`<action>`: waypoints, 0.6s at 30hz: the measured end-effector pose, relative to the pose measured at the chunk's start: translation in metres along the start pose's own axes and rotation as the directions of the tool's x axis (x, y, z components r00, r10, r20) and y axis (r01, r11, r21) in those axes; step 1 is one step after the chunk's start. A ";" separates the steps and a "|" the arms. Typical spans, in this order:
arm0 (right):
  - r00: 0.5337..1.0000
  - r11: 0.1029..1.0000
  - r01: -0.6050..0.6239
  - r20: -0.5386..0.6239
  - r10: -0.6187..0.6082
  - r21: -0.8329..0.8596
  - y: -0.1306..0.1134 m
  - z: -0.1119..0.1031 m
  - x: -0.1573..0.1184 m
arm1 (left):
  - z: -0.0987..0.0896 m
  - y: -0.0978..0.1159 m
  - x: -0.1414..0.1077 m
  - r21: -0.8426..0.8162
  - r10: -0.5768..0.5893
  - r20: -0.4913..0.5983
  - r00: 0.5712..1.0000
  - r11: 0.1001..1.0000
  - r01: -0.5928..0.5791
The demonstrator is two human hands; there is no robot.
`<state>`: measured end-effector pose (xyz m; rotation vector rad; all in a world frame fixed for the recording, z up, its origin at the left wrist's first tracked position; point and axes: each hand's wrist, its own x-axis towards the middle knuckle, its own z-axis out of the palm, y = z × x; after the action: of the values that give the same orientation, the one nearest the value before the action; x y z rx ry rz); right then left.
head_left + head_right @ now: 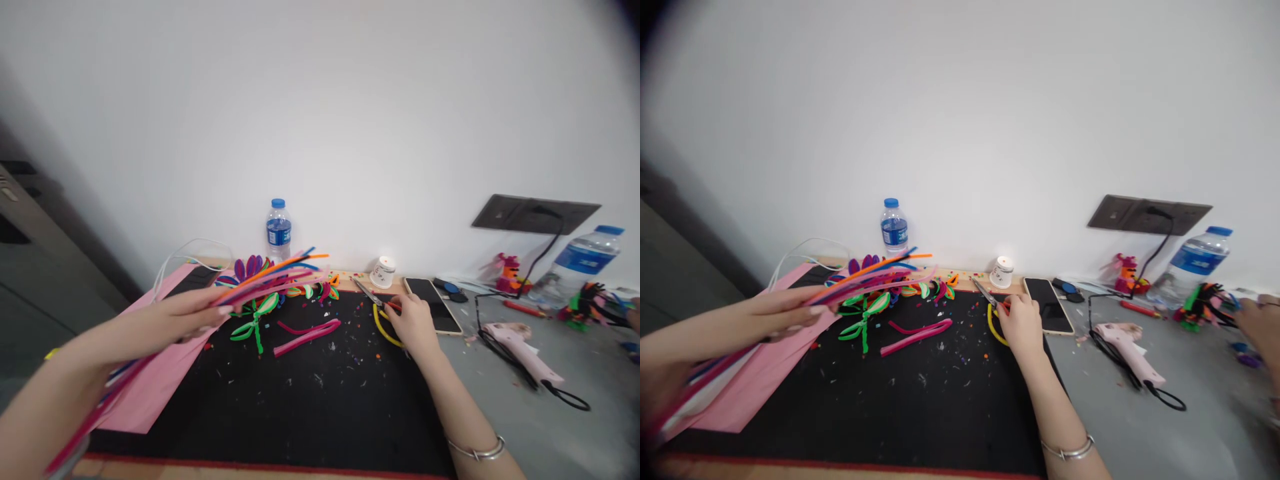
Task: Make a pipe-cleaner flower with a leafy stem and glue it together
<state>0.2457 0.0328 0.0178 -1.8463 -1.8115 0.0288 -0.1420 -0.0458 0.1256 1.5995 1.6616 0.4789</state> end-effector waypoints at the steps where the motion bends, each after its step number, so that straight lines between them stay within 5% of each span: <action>1: 0.999 0.995 0.030 -0.030 -0.027 0.099 -0.005 -0.002 -0.001 | 0.011 0.008 0.004 -0.137 0.081 0.178 0.981 0.989 -0.057; 4: 0.982 0.840 -0.012 0.164 -0.091 0.542 -0.026 -0.005 -0.010 | 0.043 0.029 0.021 -0.392 0.207 0.369 0.906 0.918 -0.051; 6: 0.897 0.626 -0.175 0.385 -0.216 0.760 -0.038 -0.003 -0.017 | 0.065 0.040 0.033 -0.448 0.243 0.461 0.853 0.894 -0.013; 8: 0.837 0.414 -0.322 0.460 -0.296 0.851 -0.046 0.000 -0.023 | 0.086 0.048 0.045 -0.503 0.292 0.502 0.814 0.864 0.001; 11: 0.866 0.169 -0.418 0.447 -0.222 0.893 -0.047 0.005 -0.025 | 0.112 0.049 0.060 -0.503 0.297 0.609 0.736 0.861 0.068; 14: 0.905 0.053 -0.418 0.421 -0.064 0.907 -0.040 0.006 -0.019 | 0.129 0.042 0.070 -0.495 0.284 0.689 0.667 0.857 0.146; 18: 0.911 0.041 -0.411 0.411 -0.012 0.911 -0.032 0.005 -0.013 | 0.136 0.032 0.072 -0.491 0.273 0.748 0.605 0.841 0.228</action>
<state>0.2132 0.0208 0.0219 -0.9257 -0.9765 1.4428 -0.0148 -0.0038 0.0434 1.1144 0.6951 0.1497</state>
